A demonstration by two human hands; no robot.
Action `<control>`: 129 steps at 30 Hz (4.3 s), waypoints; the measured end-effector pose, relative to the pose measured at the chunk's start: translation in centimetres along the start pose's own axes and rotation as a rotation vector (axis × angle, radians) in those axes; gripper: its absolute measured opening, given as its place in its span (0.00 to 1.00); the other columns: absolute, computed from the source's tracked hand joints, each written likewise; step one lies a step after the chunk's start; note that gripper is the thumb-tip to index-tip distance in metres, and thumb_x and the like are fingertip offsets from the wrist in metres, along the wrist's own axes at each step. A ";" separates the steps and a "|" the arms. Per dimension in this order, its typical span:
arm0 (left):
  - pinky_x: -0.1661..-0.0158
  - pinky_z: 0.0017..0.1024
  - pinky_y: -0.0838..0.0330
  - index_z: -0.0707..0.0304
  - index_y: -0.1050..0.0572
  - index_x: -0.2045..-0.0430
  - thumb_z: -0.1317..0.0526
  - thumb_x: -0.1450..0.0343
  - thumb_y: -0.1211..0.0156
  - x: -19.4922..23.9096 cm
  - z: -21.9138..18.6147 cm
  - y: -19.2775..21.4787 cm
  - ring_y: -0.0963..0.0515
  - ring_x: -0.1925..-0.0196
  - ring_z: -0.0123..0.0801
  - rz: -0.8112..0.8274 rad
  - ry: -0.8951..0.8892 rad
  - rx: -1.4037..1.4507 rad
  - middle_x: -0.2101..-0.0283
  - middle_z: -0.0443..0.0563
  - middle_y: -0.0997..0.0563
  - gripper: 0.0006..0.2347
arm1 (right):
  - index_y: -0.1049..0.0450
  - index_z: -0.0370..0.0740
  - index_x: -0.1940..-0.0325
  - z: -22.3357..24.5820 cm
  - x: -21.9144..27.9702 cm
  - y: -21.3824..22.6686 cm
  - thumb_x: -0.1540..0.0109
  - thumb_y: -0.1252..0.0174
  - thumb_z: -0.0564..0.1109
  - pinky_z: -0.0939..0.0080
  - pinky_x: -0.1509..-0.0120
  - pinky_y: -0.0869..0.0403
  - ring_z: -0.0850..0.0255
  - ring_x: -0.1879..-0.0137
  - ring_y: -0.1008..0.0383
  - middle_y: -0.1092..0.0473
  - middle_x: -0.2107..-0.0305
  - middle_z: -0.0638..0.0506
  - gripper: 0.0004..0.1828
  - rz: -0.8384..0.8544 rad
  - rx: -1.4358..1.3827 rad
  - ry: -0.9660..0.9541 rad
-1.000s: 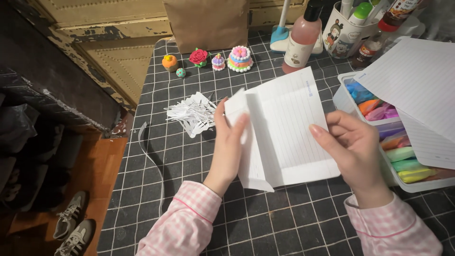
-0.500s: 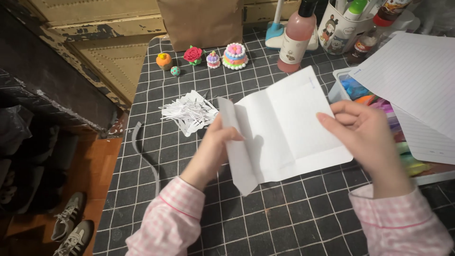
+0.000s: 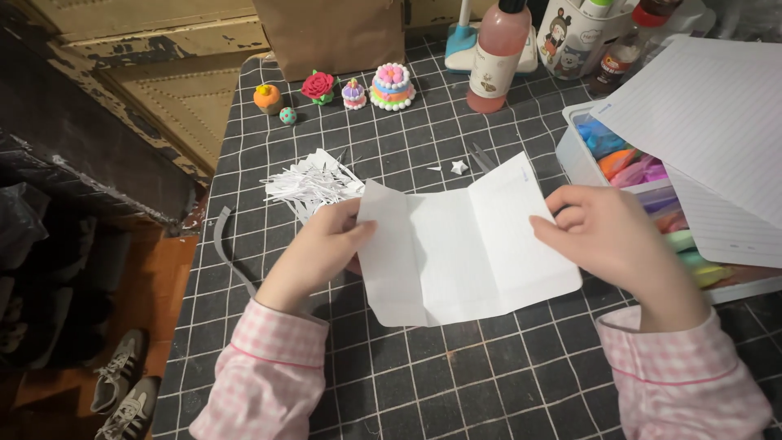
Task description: Folding a piece of lined paper into a specific shape or structure on a gridded work surface.
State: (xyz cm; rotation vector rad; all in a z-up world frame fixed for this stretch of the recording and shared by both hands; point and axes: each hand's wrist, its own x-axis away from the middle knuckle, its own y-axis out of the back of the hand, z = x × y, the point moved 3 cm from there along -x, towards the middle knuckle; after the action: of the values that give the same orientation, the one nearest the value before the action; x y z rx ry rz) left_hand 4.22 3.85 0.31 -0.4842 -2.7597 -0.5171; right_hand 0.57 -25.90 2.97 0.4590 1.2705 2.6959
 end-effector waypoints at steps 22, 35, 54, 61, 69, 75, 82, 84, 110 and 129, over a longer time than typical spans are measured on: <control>0.69 0.27 0.20 0.58 0.25 0.49 0.55 0.36 0.38 1.1 -1.5 -0.7 0.17 0.58 0.24 0.034 -0.010 -0.096 0.56 0.44 0.15 0.21 | 0.14 0.40 0.65 1.3 0.5 -1.6 0.40 0.31 0.50 0.64 0.72 0.47 0.68 0.77 0.45 0.42 0.84 0.58 0.11 0.230 -0.105 0.167; 0.75 0.26 0.23 0.60 0.23 0.59 0.55 0.34 0.45 -0.5 -0.3 -1.6 0.20 0.67 0.30 -0.077 -0.050 0.070 0.65 0.44 0.27 0.14 | 0.22 0.36 0.47 1.5 -0.4 -3.0 0.38 0.40 0.43 0.67 0.57 0.28 0.67 0.55 0.26 0.23 0.58 0.55 0.16 0.215 -0.501 0.170; 0.64 0.51 0.23 0.79 0.24 0.49 0.65 0.40 0.32 3.0 -4.9 -0.1 0.17 0.59 0.62 -0.484 -0.561 -0.615 0.58 0.71 0.22 0.24 | 0.24 0.24 0.45 -1.1 -2.7 -4.3 0.40 0.37 0.37 0.57 0.55 0.22 0.59 0.57 0.22 0.25 0.62 0.43 0.20 0.066 -0.573 0.295; 0.66 0.48 0.21 0.71 0.20 0.54 0.57 0.40 0.29 -2.7 -9.1 -1.8 0.14 0.64 0.54 -0.010 -0.546 -0.915 0.64 0.63 0.17 0.22 | 0.22 0.29 0.51 -0.6 -1.7 -2.6 0.38 0.37 0.35 0.63 0.56 0.22 0.66 0.57 0.27 0.26 0.68 0.48 0.11 0.021 -0.528 0.535; 0.56 0.49 0.21 0.63 0.21 0.53 0.59 0.41 0.29 -5.0 -8.9 -2.9 0.15 0.53 0.52 0.096 -0.482 -0.816 0.58 0.57 0.15 0.21 | 0.22 0.27 0.54 -0.8 -1.5 -1.6 0.37 0.37 0.34 0.63 0.57 0.22 0.66 0.60 0.28 0.27 0.71 0.46 0.08 -0.033 -0.577 0.671; 0.60 0.48 0.20 0.61 0.19 0.56 0.62 0.39 0.31 -3.5 -7.6 -3.4 0.13 0.59 0.48 -0.038 -0.496 -0.706 0.63 0.53 0.14 0.16 | 0.22 0.27 0.55 -1.5 -2.0 -2.4 0.40 0.32 0.36 0.62 0.59 0.23 0.62 0.58 0.26 0.24 0.70 0.41 0.12 -0.100 -0.479 0.633; 0.58 0.50 0.20 0.56 0.20 0.54 0.58 0.35 0.32 -2.3 -7.0 -4.1 0.14 0.56 0.51 -0.127 -0.453 -0.697 0.60 0.51 0.14 0.16 | 0.21 0.23 0.58 -0.9 -1.0 -2.5 0.43 0.29 0.37 0.55 0.61 0.22 0.54 0.58 0.23 0.23 0.71 0.33 0.14 -0.154 -0.390 0.593; 0.58 0.49 0.20 0.56 0.20 0.54 0.58 0.35 0.32 -2.2 -6.7 -4.1 0.14 0.55 0.51 -0.137 -0.444 -0.670 0.60 0.52 0.14 0.15 | 0.21 0.25 0.57 -0.5 -1.1 -2.5 0.42 0.29 0.37 0.58 0.62 0.23 0.56 0.60 0.22 0.23 0.72 0.36 0.14 -0.139 -0.398 0.575; 0.59 0.30 0.24 0.54 0.16 0.68 0.63 0.32 0.34 -5.1 1.3 -8.5 0.17 0.60 0.36 -0.373 -0.859 -0.779 0.64 0.46 0.16 0.03 | 0.20 0.28 0.54 -0.7 -2.5 -4.2 0.40 0.34 0.42 0.58 0.60 0.21 0.59 0.61 0.18 0.20 0.71 0.43 0.15 0.039 -0.336 0.352; 0.63 0.27 0.29 0.58 0.18 0.77 0.67 0.34 0.30 -3.9 0.7 -8.8 0.21 0.63 0.35 -0.473 -1.166 -0.845 0.72 0.48 0.19 0.03 | 0.19 0.29 0.55 0.5 -2.1 -4.8 0.41 0.32 0.40 0.59 0.66 0.23 0.63 0.66 0.21 0.22 0.75 0.43 0.14 -0.078 -0.108 0.462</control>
State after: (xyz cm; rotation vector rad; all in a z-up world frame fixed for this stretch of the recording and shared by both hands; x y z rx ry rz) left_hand 4.27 -4.66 -4.25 -0.3264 -3.5981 -2.1375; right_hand 2.64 -22.95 -0.88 -0.2380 1.1910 2.8803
